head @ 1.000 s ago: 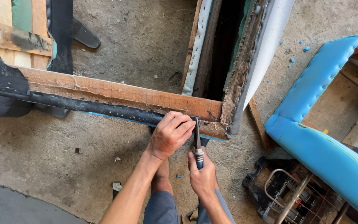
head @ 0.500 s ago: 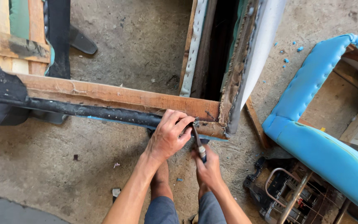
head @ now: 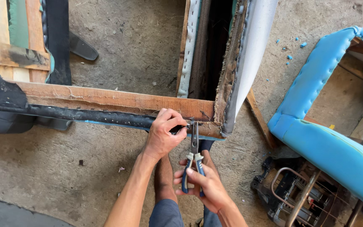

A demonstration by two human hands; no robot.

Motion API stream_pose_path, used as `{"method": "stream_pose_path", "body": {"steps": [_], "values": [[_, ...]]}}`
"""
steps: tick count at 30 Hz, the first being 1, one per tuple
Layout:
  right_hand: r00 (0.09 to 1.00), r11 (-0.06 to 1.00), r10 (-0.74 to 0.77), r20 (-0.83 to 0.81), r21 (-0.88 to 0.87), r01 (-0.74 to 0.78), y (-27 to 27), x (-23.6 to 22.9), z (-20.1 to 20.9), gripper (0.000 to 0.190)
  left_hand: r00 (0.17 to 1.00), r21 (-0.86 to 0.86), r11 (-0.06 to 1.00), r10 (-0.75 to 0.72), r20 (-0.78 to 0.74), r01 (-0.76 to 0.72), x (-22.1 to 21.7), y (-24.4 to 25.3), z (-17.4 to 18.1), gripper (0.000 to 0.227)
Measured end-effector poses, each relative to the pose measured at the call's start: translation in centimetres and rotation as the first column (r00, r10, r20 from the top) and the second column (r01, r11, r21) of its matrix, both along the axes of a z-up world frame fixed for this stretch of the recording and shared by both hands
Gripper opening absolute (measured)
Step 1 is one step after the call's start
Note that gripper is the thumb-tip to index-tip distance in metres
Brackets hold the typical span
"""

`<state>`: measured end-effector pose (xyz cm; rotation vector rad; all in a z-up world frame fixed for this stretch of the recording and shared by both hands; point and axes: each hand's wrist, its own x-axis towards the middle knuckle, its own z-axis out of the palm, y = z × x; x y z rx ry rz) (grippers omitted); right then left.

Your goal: The person uses pliers to pull and remove fabric and staples from the edge of a wooden furniture frame. The fabric is peeled away from the frame as the staples are extracted.

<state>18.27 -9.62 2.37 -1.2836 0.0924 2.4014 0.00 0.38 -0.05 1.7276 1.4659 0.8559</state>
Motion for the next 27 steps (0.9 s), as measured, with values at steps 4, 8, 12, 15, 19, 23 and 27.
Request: {"method": "stream_pose_path", "body": {"steps": [4,8,12,15,19,23,27], "values": [[0.994,0.998,0.065,0.092,-0.024,-0.063,-0.1,-0.5,0.8,0.048,1.000,-0.033,0.999,0.028,-0.005,-0.028,0.4,-0.3,0.2,0.017],[0.971,0.991,0.128,0.204,0.016,-0.134,1.1,-0.3,-0.2,0.046,0.999,-0.021,0.999,0.034,-0.003,-0.034,0.3,0.0,0.0,0.018],[0.979,0.990,0.131,0.155,0.030,-0.137,1.4,1.9,-1.7,0.042,0.999,-0.040,0.999,0.036,-0.003,-0.036,0.3,-0.2,-0.2,0.017],[0.995,0.997,0.069,0.076,0.019,-0.071,0.4,2.7,-3.0,0.030,0.999,-0.024,0.999,0.039,0.001,-0.039,0.3,-0.1,-0.2,0.018],[0.861,0.946,0.114,0.496,0.209,-0.246,-1.8,0.8,-5.4,0.019,0.999,-0.039,0.998,0.043,-0.004,-0.043,0.3,-0.3,0.0,0.018],[0.534,0.673,-0.060,0.843,0.429,-0.603,-1.4,-0.1,-8.8,0.019,0.999,-0.029,0.999,0.044,0.014,-0.043,0.2,0.1,-0.1,0.018],[0.535,0.625,-0.182,0.825,0.517,-0.585,-2.2,0.0,-10.1,0.015,0.999,-0.024,0.999,0.047,0.018,-0.047,0.3,-0.2,-0.1,0.017]]}}
